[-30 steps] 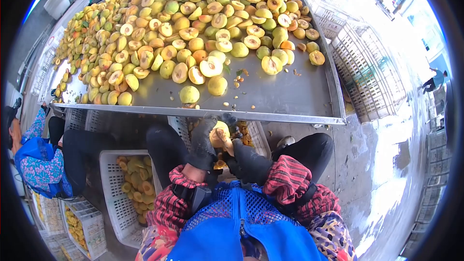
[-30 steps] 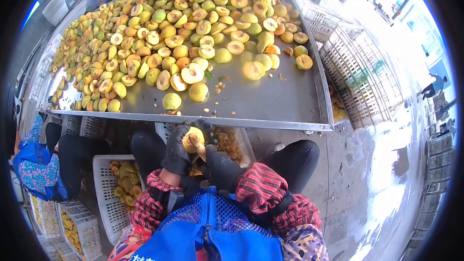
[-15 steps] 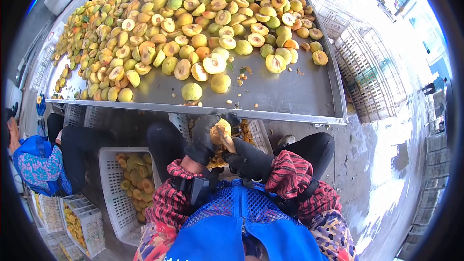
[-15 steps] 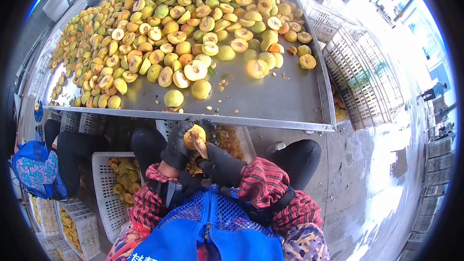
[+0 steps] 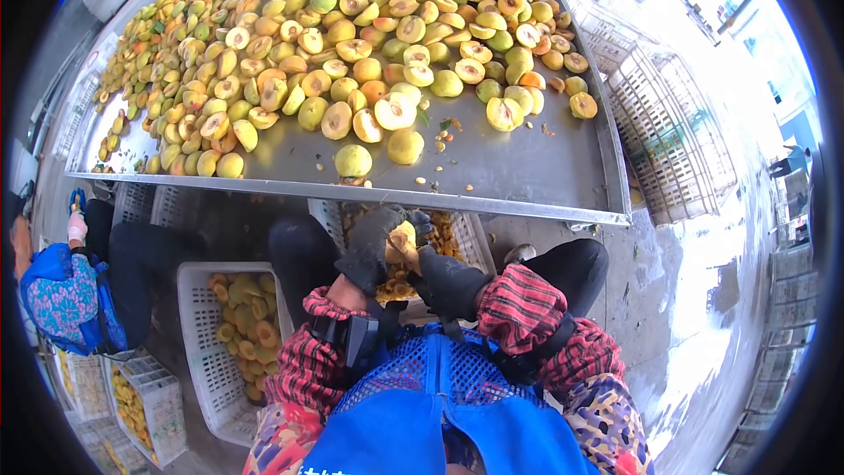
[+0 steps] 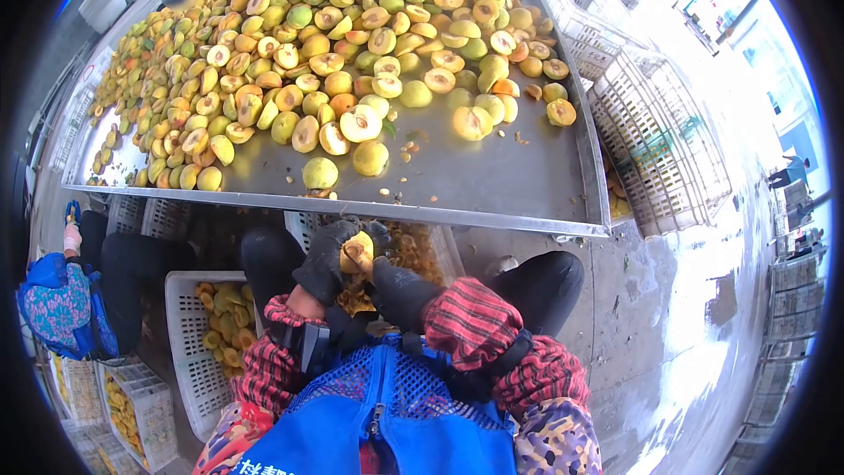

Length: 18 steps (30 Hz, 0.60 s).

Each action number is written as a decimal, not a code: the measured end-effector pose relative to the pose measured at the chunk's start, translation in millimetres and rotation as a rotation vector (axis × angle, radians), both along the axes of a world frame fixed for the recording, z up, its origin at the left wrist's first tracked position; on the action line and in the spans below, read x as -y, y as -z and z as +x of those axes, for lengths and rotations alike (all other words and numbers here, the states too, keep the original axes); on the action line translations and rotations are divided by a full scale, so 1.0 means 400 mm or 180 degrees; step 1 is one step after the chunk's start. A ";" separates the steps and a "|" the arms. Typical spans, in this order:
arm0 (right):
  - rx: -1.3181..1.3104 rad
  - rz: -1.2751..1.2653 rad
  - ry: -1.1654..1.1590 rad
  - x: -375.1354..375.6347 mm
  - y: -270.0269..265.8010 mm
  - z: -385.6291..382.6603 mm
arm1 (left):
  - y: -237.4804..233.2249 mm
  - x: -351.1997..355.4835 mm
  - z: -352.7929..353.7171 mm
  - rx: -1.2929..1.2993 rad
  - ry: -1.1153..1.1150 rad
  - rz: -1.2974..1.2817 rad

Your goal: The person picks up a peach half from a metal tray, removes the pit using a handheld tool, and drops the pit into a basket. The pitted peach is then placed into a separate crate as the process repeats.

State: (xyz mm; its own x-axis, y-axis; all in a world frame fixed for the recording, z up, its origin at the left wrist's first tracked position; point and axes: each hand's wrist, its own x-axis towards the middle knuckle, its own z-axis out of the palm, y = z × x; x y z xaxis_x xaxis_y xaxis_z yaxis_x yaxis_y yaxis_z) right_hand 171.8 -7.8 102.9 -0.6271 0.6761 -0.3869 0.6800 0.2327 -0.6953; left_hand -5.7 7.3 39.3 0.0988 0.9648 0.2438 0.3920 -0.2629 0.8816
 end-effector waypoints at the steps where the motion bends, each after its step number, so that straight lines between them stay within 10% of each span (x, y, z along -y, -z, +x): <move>1: -0.0004 0.0066 -0.0019 0.000 0.013 0.002 | 0.002 0.005 0.000 -0.0019 -0.0022 0.0065; 18: -0.1627 -0.3064 0.0835 -0.002 -0.050 0.006 | -0.042 0.041 0.013 0.0563 0.0128 -0.0104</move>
State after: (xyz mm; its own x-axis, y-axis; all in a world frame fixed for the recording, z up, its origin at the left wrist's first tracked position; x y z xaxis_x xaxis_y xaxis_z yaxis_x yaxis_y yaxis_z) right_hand 174.2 -7.2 123.0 -0.7439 0.3685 -0.5575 0.2121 -0.6609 -0.7198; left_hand -0.3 -9.2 56.1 0.0957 0.9686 0.2293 0.2199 -0.2453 0.9442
